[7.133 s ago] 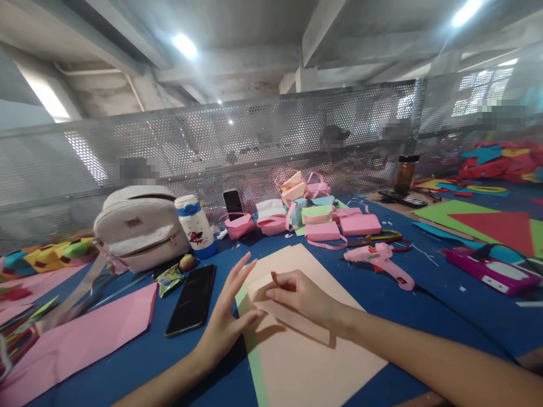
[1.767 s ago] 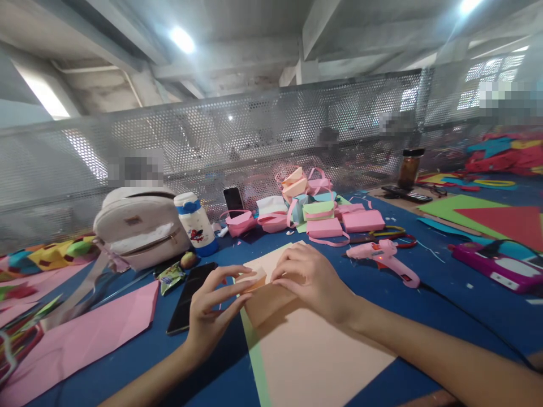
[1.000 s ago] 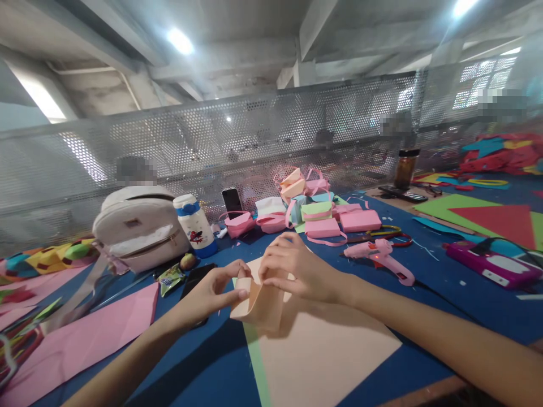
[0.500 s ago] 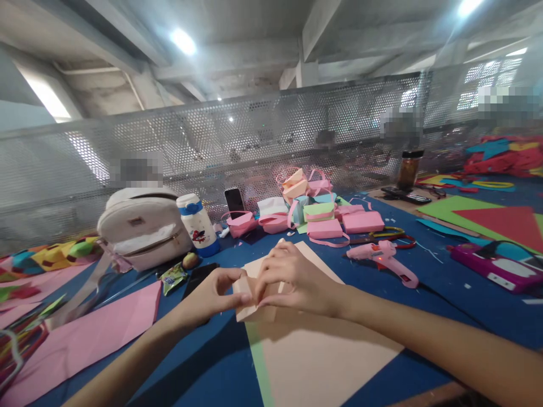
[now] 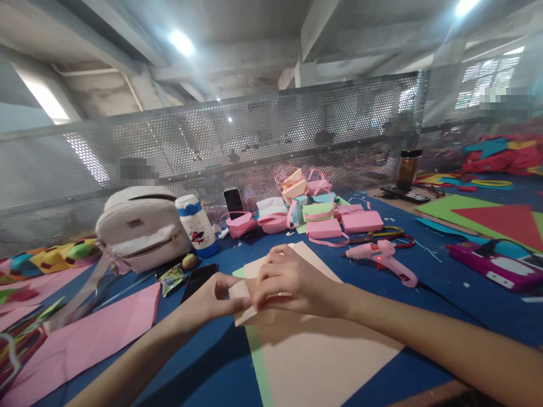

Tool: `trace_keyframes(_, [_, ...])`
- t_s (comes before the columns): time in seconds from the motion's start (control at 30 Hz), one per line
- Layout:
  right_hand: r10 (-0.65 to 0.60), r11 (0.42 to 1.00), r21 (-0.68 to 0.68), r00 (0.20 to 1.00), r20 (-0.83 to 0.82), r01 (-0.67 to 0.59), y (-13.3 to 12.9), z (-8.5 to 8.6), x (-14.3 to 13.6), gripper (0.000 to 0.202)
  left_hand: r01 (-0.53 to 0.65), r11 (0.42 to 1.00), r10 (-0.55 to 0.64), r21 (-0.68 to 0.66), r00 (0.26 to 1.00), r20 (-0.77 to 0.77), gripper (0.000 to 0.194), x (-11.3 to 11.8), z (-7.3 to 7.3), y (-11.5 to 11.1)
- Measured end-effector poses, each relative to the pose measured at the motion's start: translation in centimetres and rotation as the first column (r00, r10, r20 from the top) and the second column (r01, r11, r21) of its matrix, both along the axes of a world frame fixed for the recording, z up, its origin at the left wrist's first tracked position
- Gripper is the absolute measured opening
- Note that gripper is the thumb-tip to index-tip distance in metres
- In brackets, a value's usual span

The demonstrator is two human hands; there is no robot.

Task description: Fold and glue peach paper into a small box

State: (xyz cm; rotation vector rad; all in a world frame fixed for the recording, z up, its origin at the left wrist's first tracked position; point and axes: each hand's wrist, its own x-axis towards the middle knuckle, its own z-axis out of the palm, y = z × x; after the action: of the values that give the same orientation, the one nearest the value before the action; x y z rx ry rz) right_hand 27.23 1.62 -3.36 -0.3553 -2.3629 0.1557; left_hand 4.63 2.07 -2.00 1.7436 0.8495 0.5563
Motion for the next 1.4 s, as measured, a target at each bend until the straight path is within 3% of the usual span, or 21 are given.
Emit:
trace_keyframes(0.27, [0.029,0.996,0.082,0.993,-0.112,-0.02,0.6,-1.1,-0.2,0.031,-0.055,0.993,0.056,-0.101,0.998,0.001,0.045,0.3,-0.1,-0.1])
trace_keyframes(0.5, [0.032,0.998,0.051,0.999,0.009,-0.032,0.7,-0.4,-0.2,0.031,-0.015,0.997,0.016,-0.074,1.0,0.011,0.045,0.2,-0.3,0.2])
trace_keyframes(0.63, [0.024,0.999,-0.031,0.995,0.096,-0.021,0.7,0.5,-0.1,0.028,0.021,0.999,-0.021,-0.034,1.0,0.002,0.038,0.0,-0.3,0.2])
trace_keyframes(0.9, [0.049,0.973,-0.23,0.993,0.109,-0.023,0.9,1.2,-0.2,0.026,0.081,0.997,-0.081,-0.004,0.996,-0.048,0.028,-0.5,0.1,-0.2])
trace_keyframes(1.23, [0.014,0.985,-0.17,0.995,0.094,0.002,0.6,1.1,-0.7,0.026,0.074,0.993,-0.076,-0.089,0.997,-0.026,0.031,-0.5,0.3,-0.3])
trace_keyframes(1.4, [-0.111,0.984,-0.135,0.991,0.068,0.12,0.5,0.8,-0.7,0.029,0.132,0.983,-0.13,-0.13,0.991,0.022,0.032,-0.8,0.2,-0.1])
